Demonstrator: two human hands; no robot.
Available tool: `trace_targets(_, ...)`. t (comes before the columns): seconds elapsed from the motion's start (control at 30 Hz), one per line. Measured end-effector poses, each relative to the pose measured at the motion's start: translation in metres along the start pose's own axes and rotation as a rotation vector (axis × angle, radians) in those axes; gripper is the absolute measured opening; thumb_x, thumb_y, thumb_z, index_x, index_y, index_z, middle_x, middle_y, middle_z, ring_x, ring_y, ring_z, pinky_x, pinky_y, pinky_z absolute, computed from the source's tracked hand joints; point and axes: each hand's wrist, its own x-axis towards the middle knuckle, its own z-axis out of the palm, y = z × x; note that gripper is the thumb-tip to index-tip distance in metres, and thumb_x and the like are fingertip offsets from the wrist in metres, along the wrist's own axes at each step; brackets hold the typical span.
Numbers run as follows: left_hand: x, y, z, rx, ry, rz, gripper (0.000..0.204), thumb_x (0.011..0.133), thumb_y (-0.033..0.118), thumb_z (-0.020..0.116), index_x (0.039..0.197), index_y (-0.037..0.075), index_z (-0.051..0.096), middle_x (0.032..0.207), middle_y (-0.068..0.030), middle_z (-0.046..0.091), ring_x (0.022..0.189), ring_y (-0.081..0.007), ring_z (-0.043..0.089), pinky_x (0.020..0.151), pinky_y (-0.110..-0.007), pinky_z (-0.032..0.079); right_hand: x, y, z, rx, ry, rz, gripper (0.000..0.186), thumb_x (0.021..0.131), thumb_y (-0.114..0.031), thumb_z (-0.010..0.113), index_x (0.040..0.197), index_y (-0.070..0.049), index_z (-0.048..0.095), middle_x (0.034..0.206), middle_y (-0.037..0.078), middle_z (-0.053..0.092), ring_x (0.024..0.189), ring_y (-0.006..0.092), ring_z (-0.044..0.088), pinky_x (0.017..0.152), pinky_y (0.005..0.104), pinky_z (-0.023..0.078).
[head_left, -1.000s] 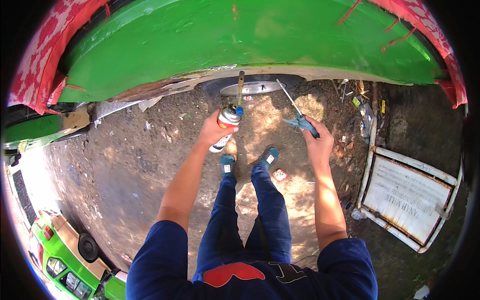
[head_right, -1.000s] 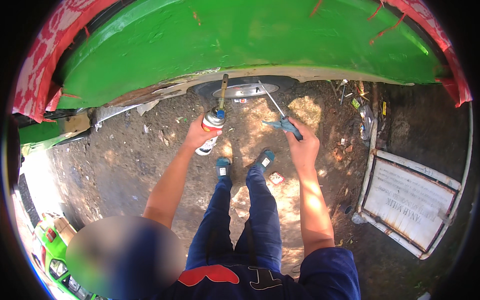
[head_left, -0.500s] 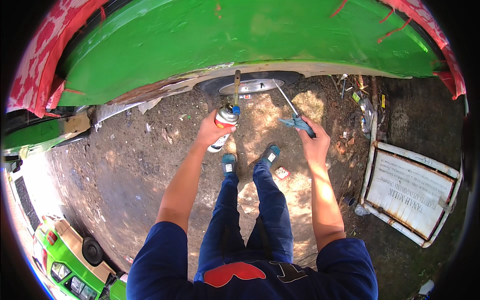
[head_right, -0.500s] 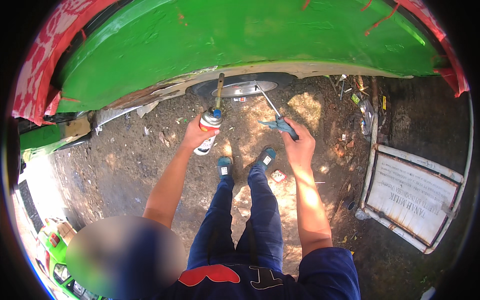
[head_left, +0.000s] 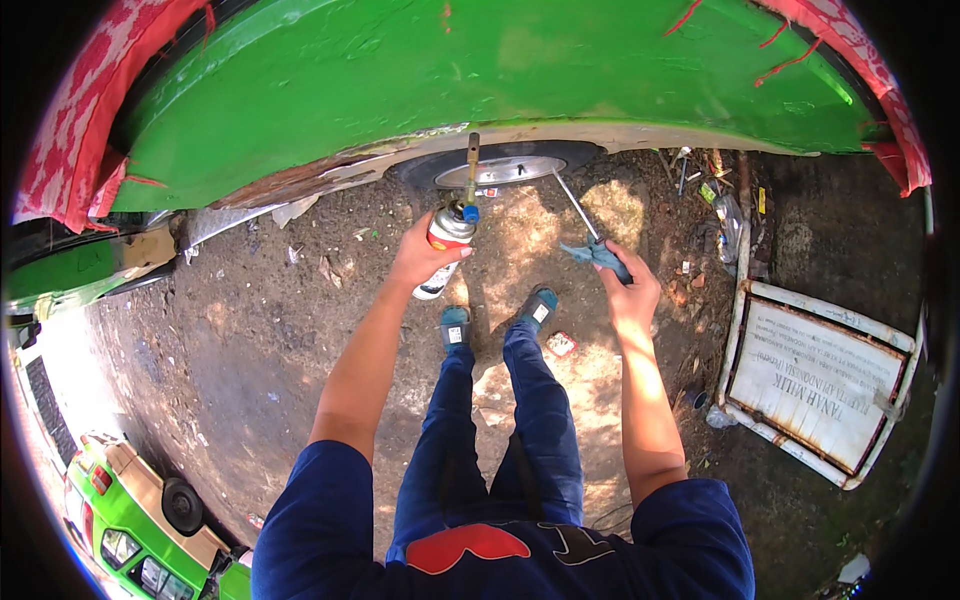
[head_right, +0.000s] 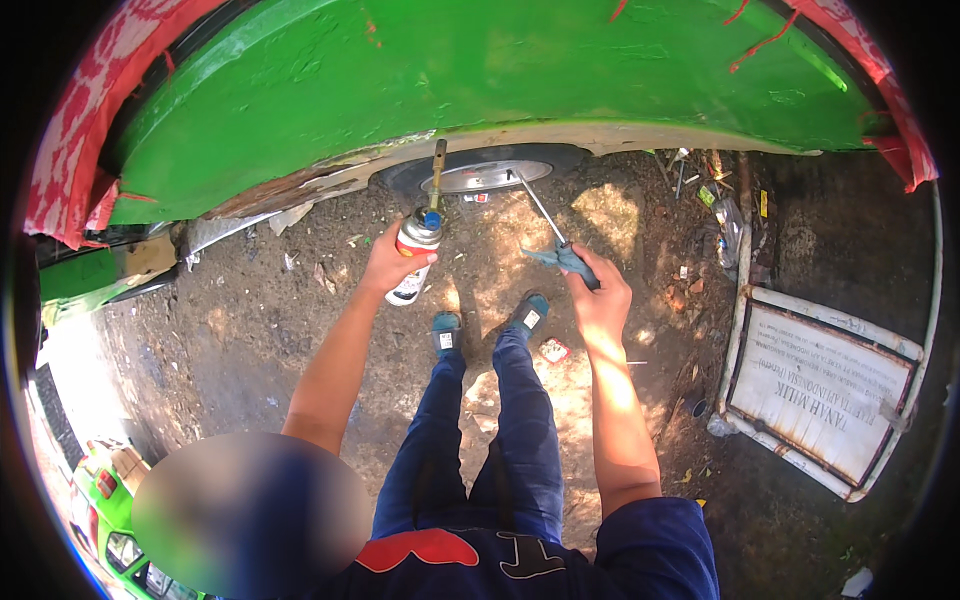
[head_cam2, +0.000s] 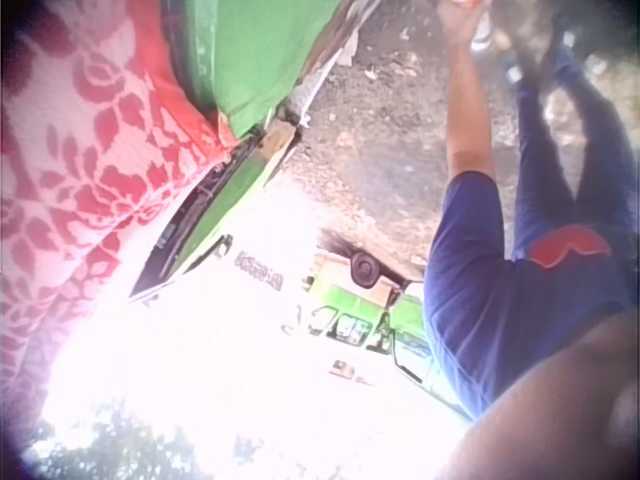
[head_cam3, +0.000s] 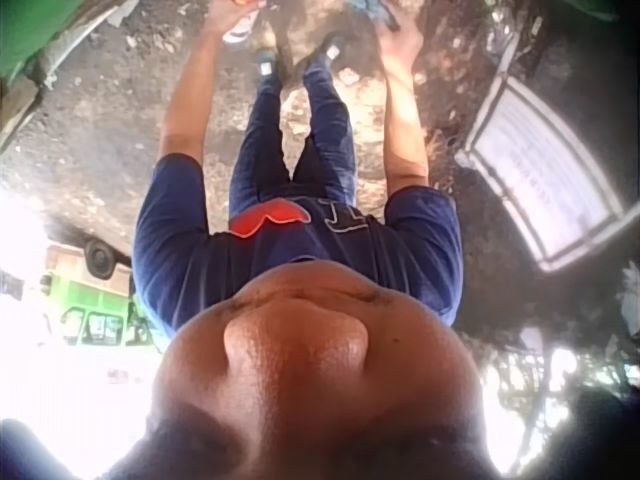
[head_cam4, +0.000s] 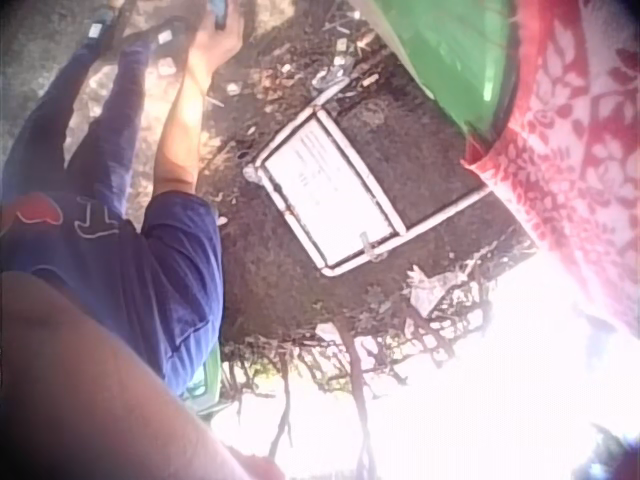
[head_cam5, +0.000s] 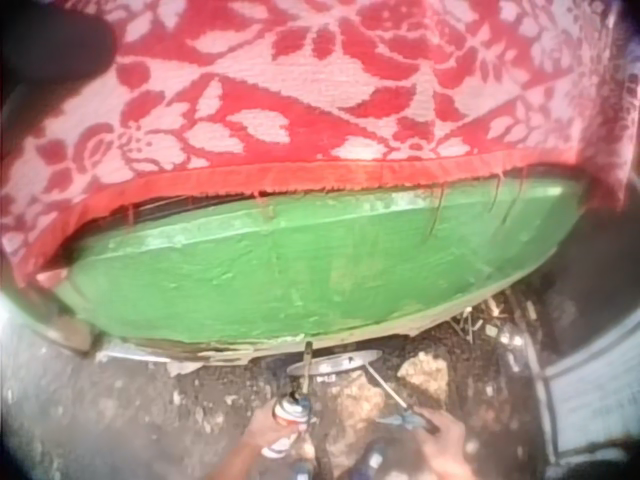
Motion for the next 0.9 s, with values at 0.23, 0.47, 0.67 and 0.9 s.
trace_targets(0.23, -0.009, -0.020, -0.011, -0.023, 0.037, -0.011, 0.067, 0.066, 0.026, 0.092, 0.119, 0.000, 0.060, 0.108, -0.0120, 0.071, 0.097, -0.0197, 0.068, 0.089, -0.035, 0.053, -0.006, 0.010, 0.006, 0.052, -0.014, 0.032, 0.034, 0.082, 0.002, 0.070, 0.115, 0.002, 0.071, 0.106, 0.010, 0.072, 0.096, 0.0130, 0.067, 0.087, 0.0256, 0.051)
trace_targets(0.47, -0.010, -0.025, -0.017, 0.037, 0.043, -0.005, 0.071, 0.065, 0.029, 0.092, 0.121, -0.001, 0.060, 0.109, -0.0138, 0.071, 0.098, -0.0228, 0.069, 0.090, -0.036, 0.053, -0.011, 0.007, 0.009, 0.102, -0.024, 0.065, 0.036, 0.081, 0.002, 0.070, 0.116, 0.001, 0.071, 0.109, 0.011, 0.073, 0.099, 0.0144, 0.068, 0.089, 0.0265, 0.052)
trace_targets(0.67, -0.005, -0.028, -0.014, 0.050, 0.041, -0.020, 0.070, 0.065, 0.032, 0.092, 0.118, -0.001, 0.061, 0.107, -0.0146, 0.071, 0.097, -0.0231, 0.069, 0.089, -0.036, 0.053, -0.014, -0.001, 0.008, 0.073, -0.001, 0.072, 0.036, 0.080, 0.000, 0.073, 0.116, 0.000, 0.071, 0.110, 0.011, 0.073, 0.099, 0.0145, 0.068, 0.089, 0.0266, 0.052)
trace_targets(0.9, 0.001, -0.022, -0.008, -0.015, 0.011, -0.029, 0.063, 0.066, 0.029, 0.092, 0.112, 0.000, 0.061, 0.106, -0.0133, 0.071, 0.095, -0.0206, 0.069, 0.088, -0.036, 0.053, -0.018, 0.008, 0.002, 0.043, 0.025, 0.059, 0.037, 0.079, -0.001, 0.075, 0.115, 0.000, 0.072, 0.109, 0.010, 0.073, 0.100, 0.0137, 0.067, 0.089, 0.0263, 0.051)
